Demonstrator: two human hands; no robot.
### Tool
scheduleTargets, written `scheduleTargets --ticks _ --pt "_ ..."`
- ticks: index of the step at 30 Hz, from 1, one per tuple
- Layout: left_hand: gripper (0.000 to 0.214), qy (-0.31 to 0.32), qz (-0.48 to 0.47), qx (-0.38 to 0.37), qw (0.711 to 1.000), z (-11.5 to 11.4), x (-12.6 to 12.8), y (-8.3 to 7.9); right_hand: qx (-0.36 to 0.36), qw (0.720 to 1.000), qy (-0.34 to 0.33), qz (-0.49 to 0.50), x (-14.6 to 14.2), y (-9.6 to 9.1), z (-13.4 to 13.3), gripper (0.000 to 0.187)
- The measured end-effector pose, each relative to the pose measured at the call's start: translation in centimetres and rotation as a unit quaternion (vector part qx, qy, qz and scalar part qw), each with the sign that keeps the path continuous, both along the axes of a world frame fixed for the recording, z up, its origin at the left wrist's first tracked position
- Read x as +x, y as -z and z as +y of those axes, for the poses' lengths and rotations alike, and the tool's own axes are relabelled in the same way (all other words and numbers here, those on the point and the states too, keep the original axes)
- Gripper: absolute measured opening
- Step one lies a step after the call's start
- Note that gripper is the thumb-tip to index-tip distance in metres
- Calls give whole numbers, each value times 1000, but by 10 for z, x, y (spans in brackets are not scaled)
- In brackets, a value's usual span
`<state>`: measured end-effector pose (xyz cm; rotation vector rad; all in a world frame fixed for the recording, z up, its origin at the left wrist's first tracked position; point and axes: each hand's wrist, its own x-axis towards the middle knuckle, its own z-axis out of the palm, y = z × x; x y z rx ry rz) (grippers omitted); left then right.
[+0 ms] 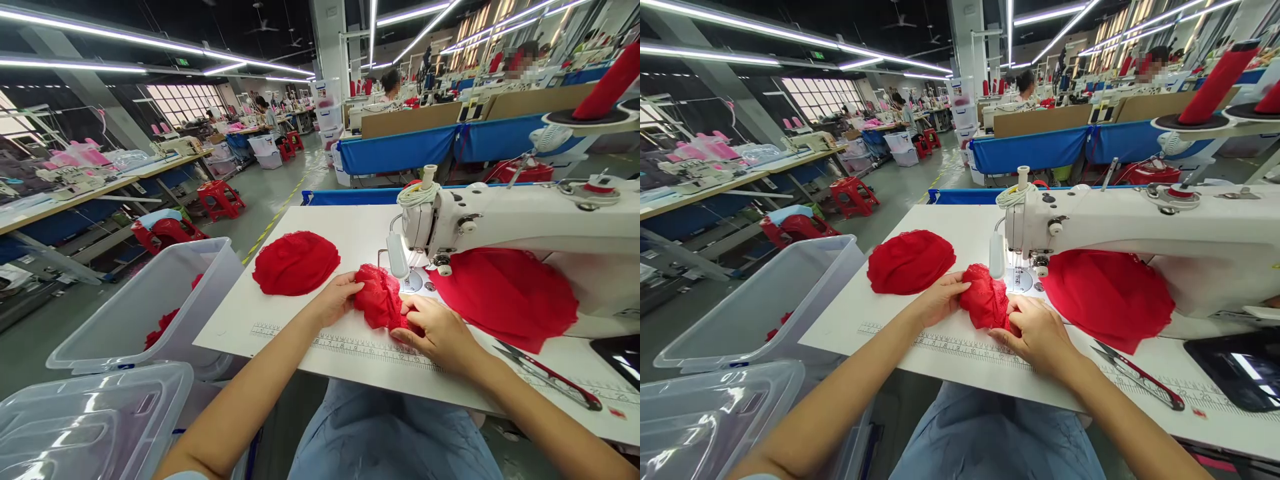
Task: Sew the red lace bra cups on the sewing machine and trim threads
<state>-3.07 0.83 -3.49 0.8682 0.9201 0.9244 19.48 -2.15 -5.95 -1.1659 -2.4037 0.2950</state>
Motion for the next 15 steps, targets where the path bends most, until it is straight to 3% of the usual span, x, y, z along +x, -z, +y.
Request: scheduleTargets --ticks 5,9,13,15 --pt "41 -42 3 3 999 -7 12 3 -21 996 83 -40 -9 -3 -6 61" --pt "33 -68 -47 18 996 -8 18 4 21 982 187 -33 -20 -1 -14 60" --pt "19 -75 -151 -34 985 -8 18 -3 77 967 236 54 -26 -1 -18 59" --pt "12 -74 -185 -60 978 -8 18 -6 40 960 240 139 -26 -3 -18 55"
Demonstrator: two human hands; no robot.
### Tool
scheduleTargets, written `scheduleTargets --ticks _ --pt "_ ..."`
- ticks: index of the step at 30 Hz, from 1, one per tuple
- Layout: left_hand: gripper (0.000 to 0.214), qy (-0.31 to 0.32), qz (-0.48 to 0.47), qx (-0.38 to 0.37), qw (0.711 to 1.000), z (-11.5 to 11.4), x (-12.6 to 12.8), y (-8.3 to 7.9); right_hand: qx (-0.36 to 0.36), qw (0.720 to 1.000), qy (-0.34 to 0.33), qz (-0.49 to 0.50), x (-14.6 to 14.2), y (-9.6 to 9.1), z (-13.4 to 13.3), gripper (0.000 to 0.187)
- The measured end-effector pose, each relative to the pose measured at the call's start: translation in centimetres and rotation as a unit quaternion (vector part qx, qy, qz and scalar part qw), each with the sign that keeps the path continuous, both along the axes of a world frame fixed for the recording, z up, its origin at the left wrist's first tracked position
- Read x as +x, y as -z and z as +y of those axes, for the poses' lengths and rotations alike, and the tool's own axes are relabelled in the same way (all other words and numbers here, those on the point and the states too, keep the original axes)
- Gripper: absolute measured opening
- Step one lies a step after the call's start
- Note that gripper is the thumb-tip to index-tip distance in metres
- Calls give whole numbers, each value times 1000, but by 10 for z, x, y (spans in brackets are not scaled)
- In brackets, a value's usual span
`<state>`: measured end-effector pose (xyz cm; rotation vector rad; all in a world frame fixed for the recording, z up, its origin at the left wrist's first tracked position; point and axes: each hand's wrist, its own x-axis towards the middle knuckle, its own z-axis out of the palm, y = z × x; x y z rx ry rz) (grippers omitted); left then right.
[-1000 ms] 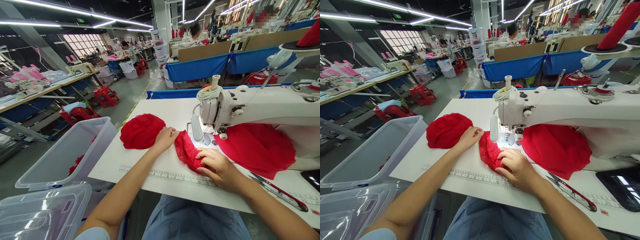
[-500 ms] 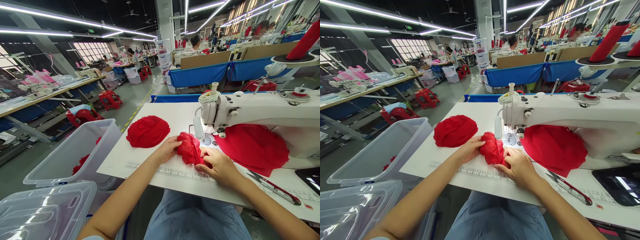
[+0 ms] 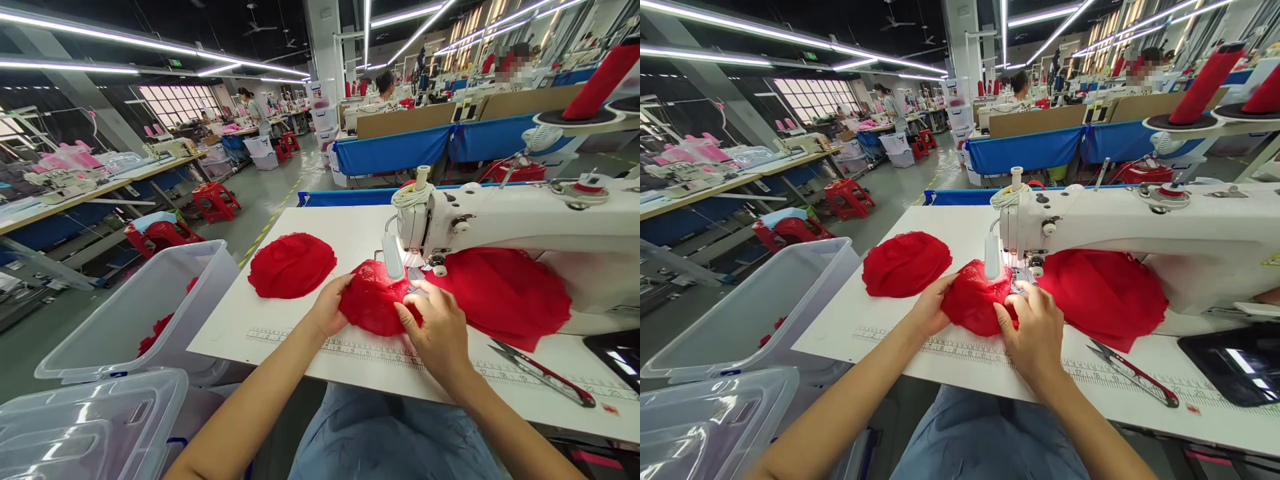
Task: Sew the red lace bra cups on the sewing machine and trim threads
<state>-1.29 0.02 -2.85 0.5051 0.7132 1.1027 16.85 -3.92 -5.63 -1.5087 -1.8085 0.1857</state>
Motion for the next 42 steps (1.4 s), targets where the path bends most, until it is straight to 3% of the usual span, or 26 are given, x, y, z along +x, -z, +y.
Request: scheduleTargets --ticks 2,3,5,7,9,11,15,19,27,31,36,42 --pt "17 12 -28 -23 999 -1 0 -3 -84 987 -38 133 -1 -2 1 51" --pt "19 18 -38 -24 999 -2 0 -3 -141 965 -71 210 -3 -2 2 49" --pt "19 23 -42 -6 999 -4 0 -4 -242 891 -129 361 -7 -3 2 48" --pt "18 18 -29 22 999 -6 0 -5 -294 813 -160 477 -11 -5 1 50" --pt "21 10 -14 29 999 -7 1 -6 -325 751 -170 549 -15 -7 -3 49" --pt "24 13 -11 16 1000 -8 3 -6 -348 708 -153 594 -17 -11 -7 48" --pt "28 51 1 -9 999 -11 5 -4 -379 665 -92 638 -21 -17 -12 50" --pt "29 44 20 -29 998 -11 4 1 -350 646 -97 671 -25 -18 -15 49" --pt "31 -32 54 -73 995 -2 0 4 -313 660 -102 675 -30 -5 -21 36" --pt "29 25 54 -34 998 -4 -2 1 -304 670 -129 665 -31 -4 -20 39" --pt "36 81 76 -3 994 -10 -4 -5 -325 642 -123 684 -32 -12 -17 45" --pt "34 75 90 5 993 -9 -15 -12 -343 673 -123 644 -29 -13 -22 37"
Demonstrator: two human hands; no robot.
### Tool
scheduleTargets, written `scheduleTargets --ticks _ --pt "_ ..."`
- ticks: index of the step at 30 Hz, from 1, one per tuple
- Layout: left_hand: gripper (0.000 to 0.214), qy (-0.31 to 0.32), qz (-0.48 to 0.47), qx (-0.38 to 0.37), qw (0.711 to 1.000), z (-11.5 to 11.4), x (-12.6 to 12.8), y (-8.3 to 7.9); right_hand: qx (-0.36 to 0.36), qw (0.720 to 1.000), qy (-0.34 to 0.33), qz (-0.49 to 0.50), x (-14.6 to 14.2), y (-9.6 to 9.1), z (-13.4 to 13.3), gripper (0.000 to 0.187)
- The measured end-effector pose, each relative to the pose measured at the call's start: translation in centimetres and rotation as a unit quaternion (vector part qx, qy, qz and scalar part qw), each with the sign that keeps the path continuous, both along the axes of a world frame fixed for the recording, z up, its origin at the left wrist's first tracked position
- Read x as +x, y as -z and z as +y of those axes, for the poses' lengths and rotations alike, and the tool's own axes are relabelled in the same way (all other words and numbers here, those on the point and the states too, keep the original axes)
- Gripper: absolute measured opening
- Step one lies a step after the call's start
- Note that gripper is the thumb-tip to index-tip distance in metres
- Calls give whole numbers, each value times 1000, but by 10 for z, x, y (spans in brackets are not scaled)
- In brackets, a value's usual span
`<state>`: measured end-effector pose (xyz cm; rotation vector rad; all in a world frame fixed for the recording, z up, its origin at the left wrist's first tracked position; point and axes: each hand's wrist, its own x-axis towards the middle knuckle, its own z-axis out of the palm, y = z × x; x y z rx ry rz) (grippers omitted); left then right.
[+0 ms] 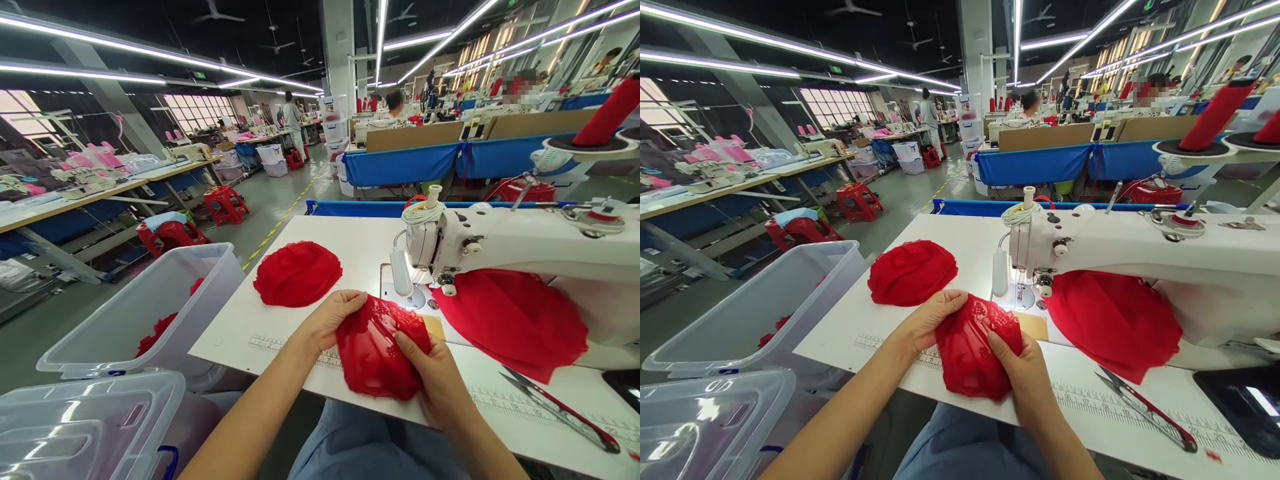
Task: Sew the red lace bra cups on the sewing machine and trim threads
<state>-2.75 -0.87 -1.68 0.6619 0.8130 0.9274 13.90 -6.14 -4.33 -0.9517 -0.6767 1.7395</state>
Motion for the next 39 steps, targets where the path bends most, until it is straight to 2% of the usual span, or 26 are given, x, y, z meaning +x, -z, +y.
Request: scheduleTargets --ticks 3,8,12,14,16,19,21,23,25,30,35,39 --pt "40 -57 0 6 998 2 0 5 12 999 -44 -24 0 0 -5 34" --pt "51 -209 -10 37 977 13 8 15 81 989 -57 -111 -12 2 -16 36" --pt "49 -238 -4 29 971 27 4 17 142 975 -85 -146 -18 6 -23 37" --pt "47 -247 -2 15 969 33 0 15 137 971 -120 -154 -16 5 -24 37" --pt "45 -248 -6 -5 969 37 -5 13 103 975 -152 -128 -13 1 -20 34" --pt "39 -210 -19 -45 976 32 -9 9 27 991 -126 -28 -10 -9 -6 35" --pt "41 -107 -23 -77 991 22 -10 6 -17 997 -70 10 -8 -15 5 37" --pt "47 39 -23 -86 995 10 -9 6 -41 998 -36 17 -7 -18 13 38" --pt "48 110 -19 -78 991 0 -6 7 -47 998 -36 12 -7 -18 18 38" --pt "30 64 -29 -45 997 -3 5 8 -36 999 -38 8 -6 -10 23 40" --pt "37 63 -30 -8 998 3 11 6 14 1000 4 -6 0 -5 25 36" --pt "33 51 -25 -12 998 3 18 6 18 1000 -22 1 3 -8 25 37"
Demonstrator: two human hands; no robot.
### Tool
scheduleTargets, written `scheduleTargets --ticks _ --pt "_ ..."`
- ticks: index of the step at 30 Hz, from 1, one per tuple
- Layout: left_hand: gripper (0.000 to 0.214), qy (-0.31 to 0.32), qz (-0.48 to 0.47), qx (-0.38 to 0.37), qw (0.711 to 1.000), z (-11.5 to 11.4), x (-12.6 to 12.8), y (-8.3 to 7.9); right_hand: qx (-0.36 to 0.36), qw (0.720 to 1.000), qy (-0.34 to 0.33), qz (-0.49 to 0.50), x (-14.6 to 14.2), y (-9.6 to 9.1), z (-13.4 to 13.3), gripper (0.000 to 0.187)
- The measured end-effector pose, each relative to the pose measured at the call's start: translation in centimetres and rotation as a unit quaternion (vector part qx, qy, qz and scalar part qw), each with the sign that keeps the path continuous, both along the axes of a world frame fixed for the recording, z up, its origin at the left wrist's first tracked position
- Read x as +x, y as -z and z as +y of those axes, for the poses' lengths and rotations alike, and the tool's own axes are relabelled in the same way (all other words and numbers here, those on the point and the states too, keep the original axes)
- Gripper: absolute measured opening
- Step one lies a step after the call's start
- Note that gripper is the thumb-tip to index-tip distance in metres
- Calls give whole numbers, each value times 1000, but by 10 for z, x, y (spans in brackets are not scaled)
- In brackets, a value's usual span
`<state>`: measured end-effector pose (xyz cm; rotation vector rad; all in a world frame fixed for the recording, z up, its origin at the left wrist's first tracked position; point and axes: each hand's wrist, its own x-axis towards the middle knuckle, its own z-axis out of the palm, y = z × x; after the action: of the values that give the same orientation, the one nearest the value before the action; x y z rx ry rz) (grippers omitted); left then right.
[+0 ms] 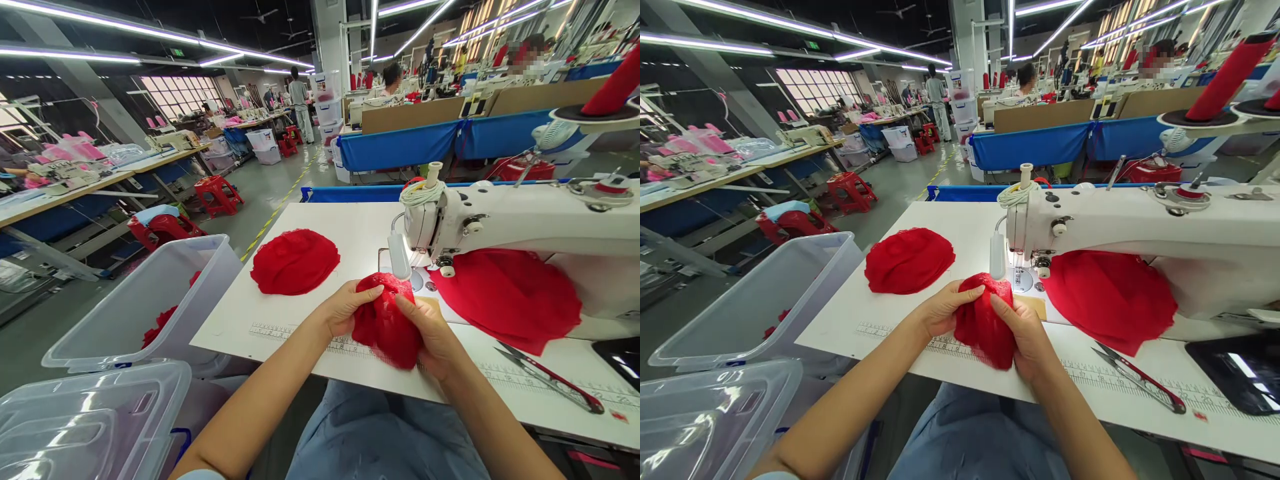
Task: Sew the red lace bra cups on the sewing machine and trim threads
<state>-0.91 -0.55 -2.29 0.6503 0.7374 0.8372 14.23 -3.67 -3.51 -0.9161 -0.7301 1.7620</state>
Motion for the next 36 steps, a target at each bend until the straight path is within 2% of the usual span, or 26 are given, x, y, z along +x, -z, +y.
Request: scheduleTargets --ticks 4,7,9,14,21,26,28,30,33,36 --pt "33 -11 11 -17 1000 1 7 0 -8 1000 -4 -16 1 -2 -3 40" --pt "30 -72 10 6 997 4 11 -2 -24 997 -62 -35 0 1 -7 43" --pt "27 -112 11 12 994 7 13 -3 -32 995 -75 -54 -1 3 -9 41" --pt "27 -188 17 13 982 14 17 -4 -54 996 -54 -41 -5 5 -9 44" --pt "25 -234 32 12 972 21 18 -3 -44 999 -25 -18 -12 2 -8 42" --pt "20 -257 43 8 965 25 17 1 -16 1000 3 -17 -16 8 -11 44" --pt "18 -277 48 2 960 29 17 2 7 999 -2 -48 -18 13 -13 43" --pt "19 -303 50 -8 952 35 17 4 61 993 -12 -96 -21 17 -16 41" --pt "24 -337 52 -31 940 50 17 7 168 971 -18 -169 -27 22 -21 40" --pt "28 -342 58 -56 936 62 17 11 234 947 -7 -220 -31 24 -25 37"
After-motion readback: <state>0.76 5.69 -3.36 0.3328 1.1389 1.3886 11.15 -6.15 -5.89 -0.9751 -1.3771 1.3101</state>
